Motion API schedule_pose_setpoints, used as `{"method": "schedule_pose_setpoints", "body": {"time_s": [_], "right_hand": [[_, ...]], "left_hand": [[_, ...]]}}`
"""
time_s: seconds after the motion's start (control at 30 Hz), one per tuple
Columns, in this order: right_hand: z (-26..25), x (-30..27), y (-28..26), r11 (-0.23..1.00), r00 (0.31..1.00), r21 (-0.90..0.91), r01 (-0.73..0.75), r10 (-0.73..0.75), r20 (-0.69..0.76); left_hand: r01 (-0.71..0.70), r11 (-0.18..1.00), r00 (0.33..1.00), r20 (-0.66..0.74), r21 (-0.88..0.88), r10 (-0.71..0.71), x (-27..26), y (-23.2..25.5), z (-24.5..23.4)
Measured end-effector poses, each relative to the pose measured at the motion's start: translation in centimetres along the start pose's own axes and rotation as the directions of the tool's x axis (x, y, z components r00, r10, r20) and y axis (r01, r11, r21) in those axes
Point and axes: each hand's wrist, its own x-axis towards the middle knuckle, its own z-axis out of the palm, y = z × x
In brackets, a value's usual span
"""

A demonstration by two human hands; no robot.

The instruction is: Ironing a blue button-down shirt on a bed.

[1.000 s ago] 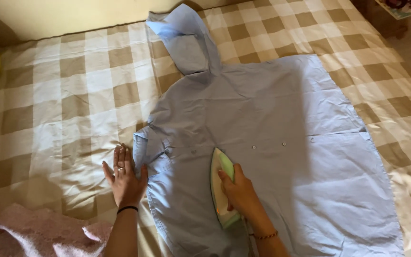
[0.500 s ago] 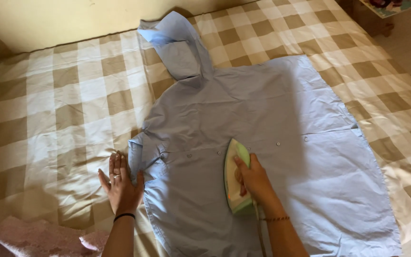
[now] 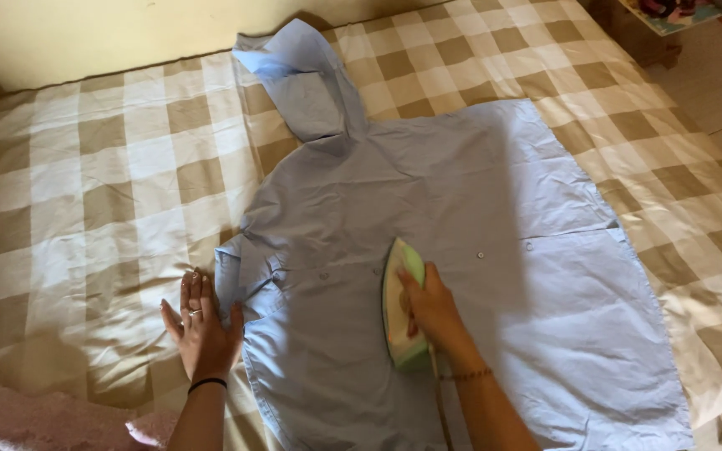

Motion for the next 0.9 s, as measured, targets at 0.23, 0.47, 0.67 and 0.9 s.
{"method": "schedule_pose_setpoints", "body": {"time_s": [0.23, 0.47, 0.67, 0.9], "right_hand": [[-0.8, -2.9, 0.7, 0.994, 0.991, 0.1, -0.046, 0.033, 0.128], [0.4, -1.4, -0.1, 0.994, 0.998, 0.109, -0.011, 0.004, 0.065], [-0.2, 2.3, -0.7, 0.991, 0.993, 0.129, 0.032, -0.046, 0.113], [-0.7, -3.3, 3.1, 0.99, 0.989, 0.06, -0.13, 0.126, 0.075]], "left_hand": [[-0.013, 1.0, 1.0, -0.005, -0.006, 0.013, 0.2, -0.1, 0.2], [-0.014, 1.0, 1.0, -0.011, 0.001, 0.014, 0.0, -0.3, 0.3], [-0.02, 1.0, 1.0, -0.021, -0.013, 0.02, 0.0, 0.0, 0.1], [-0.005, 0.999, 1.0, -0.004, -0.042, 0.005, 0.4, 0.2, -0.2]]}}
